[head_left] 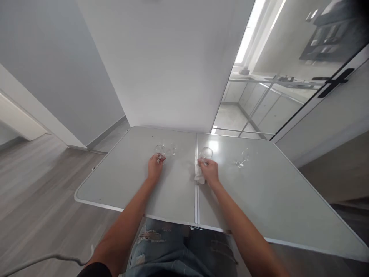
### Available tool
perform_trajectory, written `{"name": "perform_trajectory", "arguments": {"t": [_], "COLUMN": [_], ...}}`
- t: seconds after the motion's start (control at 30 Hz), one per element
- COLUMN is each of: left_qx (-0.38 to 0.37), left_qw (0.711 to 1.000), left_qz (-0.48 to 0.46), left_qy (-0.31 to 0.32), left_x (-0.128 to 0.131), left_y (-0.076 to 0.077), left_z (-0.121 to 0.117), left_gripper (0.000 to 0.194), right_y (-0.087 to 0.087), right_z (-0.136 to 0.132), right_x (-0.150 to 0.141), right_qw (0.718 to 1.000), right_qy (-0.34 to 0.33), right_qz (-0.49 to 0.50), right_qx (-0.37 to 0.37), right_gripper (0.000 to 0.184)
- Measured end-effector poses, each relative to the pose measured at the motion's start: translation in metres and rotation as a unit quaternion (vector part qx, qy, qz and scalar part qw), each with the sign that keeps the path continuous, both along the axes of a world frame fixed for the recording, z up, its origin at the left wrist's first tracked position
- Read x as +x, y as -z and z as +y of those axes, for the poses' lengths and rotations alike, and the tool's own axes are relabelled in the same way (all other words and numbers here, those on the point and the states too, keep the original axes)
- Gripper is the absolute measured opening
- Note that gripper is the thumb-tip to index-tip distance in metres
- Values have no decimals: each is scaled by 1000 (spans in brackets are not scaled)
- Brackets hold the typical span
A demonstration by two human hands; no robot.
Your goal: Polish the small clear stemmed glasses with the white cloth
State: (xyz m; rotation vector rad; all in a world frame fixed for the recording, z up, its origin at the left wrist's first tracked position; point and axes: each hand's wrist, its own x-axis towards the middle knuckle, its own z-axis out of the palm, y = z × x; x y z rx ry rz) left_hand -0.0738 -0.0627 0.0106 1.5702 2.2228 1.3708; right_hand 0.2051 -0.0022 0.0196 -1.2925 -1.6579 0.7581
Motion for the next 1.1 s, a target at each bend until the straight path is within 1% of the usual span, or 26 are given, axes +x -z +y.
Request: {"name": "perform_trajectory", "arguments": {"t": [0.07,0.13,0.2,0.27,0.33,0.47,0.57,0.7,0.77,0.83,0.9,0.93,1.0,1.07,1.1], "left_qx": [6,10,8,1,2,8,11,11,17,20,18,15,8,-1,-3], "left_qw": [1000,1000,999,999,998,996,995,995,995,994,995,996,998,999,999], "left_qz": [-9,-18,-29,-45,-62,-90,-99,-97,-99,-101,-95,-88,-70,-54,-47], "left_qy": [-13,-15,-14,-14,-19,-23,-8,13,18,20,17,13,5,0,-3], "left_x": [-8,-10,-11,-13,-15,-18,-19,-18,-18,-18,-18,-19,-20,-21,-21], "left_y": [4,5,5,5,6,10,11,12,13,14,15,16,16,16,16], "left_z": [1,1,-1,-2,-1,3,6,9,9,8,7,7,6,6,6], "left_gripper": [7,8,9,10,10,12,13,12,14,16,19,22,29,33,34], "right_y": [-3,-4,-5,-4,-1,6,10,8,6,5,6,6,6,5,4], "right_z": [-15,-26,-30,-30,-26,-19,-18,-17,-18,-20,-20,-19,-15,-6,0], "right_x": [-41,-78,-107,-125,-134,-139,-141,-143,-135,-116,-81,-58,-6,48,73], "right_qw": [998,996,995,994,994,991,990,989,989,987,984,984,982,974,963], "right_qy": [-58,-90,-103,-94,-77,-58,-56,-58,-77,-103,-110,-99,-50,49,108], "right_qz": [11,5,-13,-42,-73,-110,-122,-130,-114,-99,-108,-125,-172,-211,-230], "right_qx": [-25,-17,-13,-20,-33,-42,-43,-47,-57,-77,-86,-75,-58,-69,-90], "right_gripper": [32,26,21,20,22,25,25,28,36,44,37,32,28,28,29]}}
